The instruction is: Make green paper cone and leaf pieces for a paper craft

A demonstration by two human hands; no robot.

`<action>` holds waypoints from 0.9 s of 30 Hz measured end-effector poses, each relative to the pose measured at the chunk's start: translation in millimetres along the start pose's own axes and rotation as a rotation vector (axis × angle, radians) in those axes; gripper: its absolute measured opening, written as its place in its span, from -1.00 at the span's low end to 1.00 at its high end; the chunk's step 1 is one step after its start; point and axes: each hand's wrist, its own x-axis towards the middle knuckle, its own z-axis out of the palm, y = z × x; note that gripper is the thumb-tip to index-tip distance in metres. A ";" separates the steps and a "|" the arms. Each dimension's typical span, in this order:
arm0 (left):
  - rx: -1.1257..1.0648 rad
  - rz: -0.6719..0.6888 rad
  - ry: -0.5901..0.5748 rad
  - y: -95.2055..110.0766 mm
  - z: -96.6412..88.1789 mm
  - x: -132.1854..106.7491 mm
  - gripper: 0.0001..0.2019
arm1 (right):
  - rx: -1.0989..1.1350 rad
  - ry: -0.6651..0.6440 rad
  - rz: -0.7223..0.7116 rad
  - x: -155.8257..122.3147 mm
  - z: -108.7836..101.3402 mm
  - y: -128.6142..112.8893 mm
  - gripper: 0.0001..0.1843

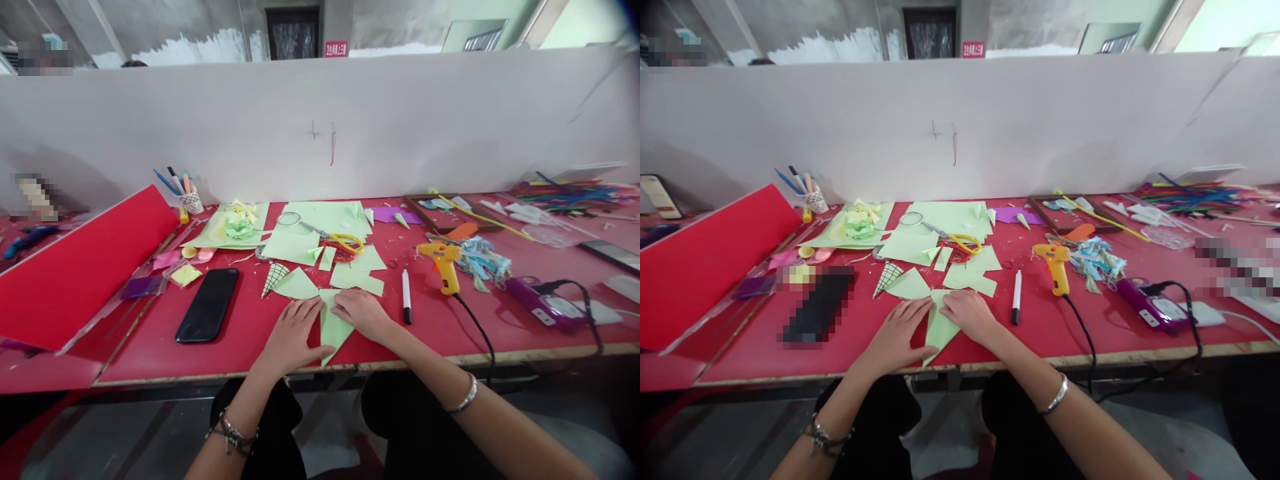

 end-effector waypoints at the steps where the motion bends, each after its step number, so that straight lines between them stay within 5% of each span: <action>1: -0.003 0.004 0.001 -0.3 0.0 -0.3 -0.23 | -0.001 0.001 0.001 0.1 0.1 -0.3 -0.78; 27: 0.072 0.121 -0.014 -7.5 -1.0 -7.1 -0.29 | 0.013 0.000 0.014 2.0 -0.2 -1.2 -0.77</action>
